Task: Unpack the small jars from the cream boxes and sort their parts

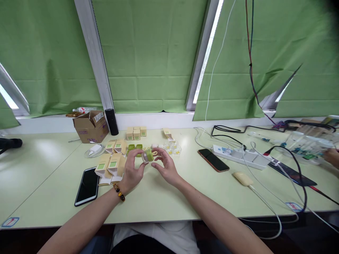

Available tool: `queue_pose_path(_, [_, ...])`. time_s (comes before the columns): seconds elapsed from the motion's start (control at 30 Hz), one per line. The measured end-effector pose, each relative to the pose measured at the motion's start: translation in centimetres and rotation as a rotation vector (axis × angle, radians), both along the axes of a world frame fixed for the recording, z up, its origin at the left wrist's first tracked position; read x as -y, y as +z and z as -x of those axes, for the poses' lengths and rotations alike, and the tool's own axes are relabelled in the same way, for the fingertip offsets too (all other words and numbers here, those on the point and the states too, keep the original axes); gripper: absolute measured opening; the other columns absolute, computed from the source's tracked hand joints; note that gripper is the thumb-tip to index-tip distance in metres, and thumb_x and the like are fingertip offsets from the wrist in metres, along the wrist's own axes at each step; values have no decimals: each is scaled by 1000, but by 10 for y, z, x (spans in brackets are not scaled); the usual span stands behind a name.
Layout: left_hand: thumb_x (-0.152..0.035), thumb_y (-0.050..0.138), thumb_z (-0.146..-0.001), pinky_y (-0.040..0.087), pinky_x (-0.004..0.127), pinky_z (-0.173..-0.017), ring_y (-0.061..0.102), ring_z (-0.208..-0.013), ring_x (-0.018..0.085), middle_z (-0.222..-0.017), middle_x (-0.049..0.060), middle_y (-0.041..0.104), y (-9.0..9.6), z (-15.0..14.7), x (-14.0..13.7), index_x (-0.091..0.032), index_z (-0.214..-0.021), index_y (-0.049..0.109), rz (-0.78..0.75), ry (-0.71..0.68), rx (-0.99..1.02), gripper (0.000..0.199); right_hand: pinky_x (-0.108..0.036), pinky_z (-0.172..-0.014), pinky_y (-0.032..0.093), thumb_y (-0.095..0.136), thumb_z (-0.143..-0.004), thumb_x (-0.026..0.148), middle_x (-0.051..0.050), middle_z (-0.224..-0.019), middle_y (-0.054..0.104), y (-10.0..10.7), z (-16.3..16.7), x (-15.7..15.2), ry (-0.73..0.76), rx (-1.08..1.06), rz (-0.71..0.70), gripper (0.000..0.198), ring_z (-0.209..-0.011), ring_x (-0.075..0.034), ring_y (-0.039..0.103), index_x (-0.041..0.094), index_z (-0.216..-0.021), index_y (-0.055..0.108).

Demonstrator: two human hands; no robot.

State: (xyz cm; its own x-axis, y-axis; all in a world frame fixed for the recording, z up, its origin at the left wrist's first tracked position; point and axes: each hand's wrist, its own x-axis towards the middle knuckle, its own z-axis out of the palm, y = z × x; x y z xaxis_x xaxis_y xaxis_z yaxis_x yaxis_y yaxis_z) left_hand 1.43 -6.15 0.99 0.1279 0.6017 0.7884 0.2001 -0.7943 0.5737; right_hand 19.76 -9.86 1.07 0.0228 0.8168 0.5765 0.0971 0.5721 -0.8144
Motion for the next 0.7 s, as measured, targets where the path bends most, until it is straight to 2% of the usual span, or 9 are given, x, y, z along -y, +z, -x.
queue_pose_path(0.2, [-18, 66, -89, 51, 57, -106, 65, -116, 30, -118, 10, 68, -1, 4, 3, -26, -115, 59, -188, -16, -110, 28, -43, -97, 56, 78, -87, 27, -7, -130, 66, -3, 1, 1, 2, 25, -55, 51, -118, -25, 65, 34, -134, 60])
queue_pose_path(0.4, [-14, 64, -89, 50, 57, -107, 63, -119, 30, -121, 10, 67, -5, 3, 1, -27, -117, 58, -204, -72, -106, 31, -44, -100, 56, 74, -88, 22, -6, -126, 67, -4, 2, 4, -29, 70, -124, 49, -116, -25, 66, 34, -134, 59])
queue_pose_path(0.5, [-14, 63, -89, 50, 57, -106, 63, -121, 30, -123, 11, 65, -7, 4, 0, -28, -119, 54, -214, -48, -134, 34, -44, -100, 56, 74, -88, 21, -6, -125, 68, -4, 2, 5, -35, 81, -135, 48, -114, -25, 67, 34, -133, 60])
queue_pose_path(0.7, [-17, 69, -87, 48, 59, -109, 57, -129, 32, -135, 14, 55, -7, 5, -1, -30, -132, 42, -285, 70, -132, 54, -43, -98, 56, 80, -85, 27, -6, -126, 68, -4, 2, 4, -51, 55, -92, 49, -114, -25, 67, 32, -131, 62])
